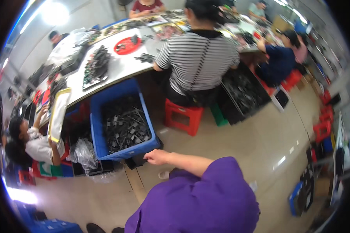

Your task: Assemble small electronic components into plastic housings using a manual tool and testing with a power supply.

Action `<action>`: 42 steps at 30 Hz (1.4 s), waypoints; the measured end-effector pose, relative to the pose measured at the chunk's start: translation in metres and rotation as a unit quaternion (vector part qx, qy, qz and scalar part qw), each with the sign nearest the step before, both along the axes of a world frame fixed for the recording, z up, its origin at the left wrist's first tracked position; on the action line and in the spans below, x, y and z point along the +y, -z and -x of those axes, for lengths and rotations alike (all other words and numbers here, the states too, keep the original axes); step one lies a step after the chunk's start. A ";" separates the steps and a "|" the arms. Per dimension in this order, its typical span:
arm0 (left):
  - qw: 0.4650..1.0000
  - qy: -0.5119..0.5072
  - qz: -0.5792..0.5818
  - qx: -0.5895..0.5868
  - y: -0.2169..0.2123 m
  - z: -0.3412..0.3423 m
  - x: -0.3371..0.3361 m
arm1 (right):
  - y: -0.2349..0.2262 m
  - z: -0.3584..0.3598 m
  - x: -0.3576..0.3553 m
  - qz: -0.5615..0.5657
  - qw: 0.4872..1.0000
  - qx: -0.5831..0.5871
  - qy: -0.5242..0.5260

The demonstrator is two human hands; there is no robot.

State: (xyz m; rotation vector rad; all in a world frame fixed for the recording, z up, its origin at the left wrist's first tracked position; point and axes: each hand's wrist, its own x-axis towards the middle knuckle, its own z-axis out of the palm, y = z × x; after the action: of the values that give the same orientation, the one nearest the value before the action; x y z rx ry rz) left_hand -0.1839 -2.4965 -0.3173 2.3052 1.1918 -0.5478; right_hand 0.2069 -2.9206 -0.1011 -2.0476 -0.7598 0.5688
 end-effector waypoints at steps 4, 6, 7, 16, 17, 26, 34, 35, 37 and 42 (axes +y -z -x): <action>0.996 0.085 0.006 0.008 -0.015 -0.050 0.042 | 0.007 0.060 -0.132 0.166 0.982 0.033 0.084; 0.993 0.120 0.007 0.001 -0.027 -0.104 0.033 | 0.015 0.089 -0.208 0.187 0.963 0.008 0.194; 0.990 0.140 0.007 -0.002 -0.031 -0.133 0.025 | 0.010 0.103 -0.240 0.195 0.948 -0.006 0.251; 0.961 0.188 0.100 -0.175 -0.120 -0.343 -0.276 | 0.057 0.165 -0.427 0.209 0.799 0.027 0.564; 0.937 0.282 0.137 -0.155 -0.126 -0.349 -0.306 | 0.066 0.164 -0.426 0.239 0.799 0.068 0.548; 0.985 0.147 0.068 -0.060 -0.160 -0.273 -0.241 | 0.147 0.104 -0.299 0.220 0.940 0.198 0.170; 0.992 -0.074 0.069 0.073 -0.059 -0.023 -0.066 | 0.272 0.060 -0.027 0.168 0.963 0.068 -0.201; 0.990 -0.066 0.089 0.091 -0.044 -0.006 -0.051 | 0.246 0.051 0.036 0.136 0.981 0.082 -0.113; 0.986 -0.045 0.127 0.100 -0.046 0.020 -0.014 | 0.190 0.067 0.115 0.072 0.989 0.117 0.055; 0.969 -0.199 0.137 -0.059 -0.110 0.009 0.097 | 0.115 0.090 0.268 -0.115 0.931 0.243 0.247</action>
State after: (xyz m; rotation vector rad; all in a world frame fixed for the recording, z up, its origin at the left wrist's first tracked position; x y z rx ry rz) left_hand -0.1933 -2.3991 -0.2075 1.7798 1.3767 -0.3910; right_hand 0.1172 -2.6529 -0.2161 -1.6851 -0.0070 0.6214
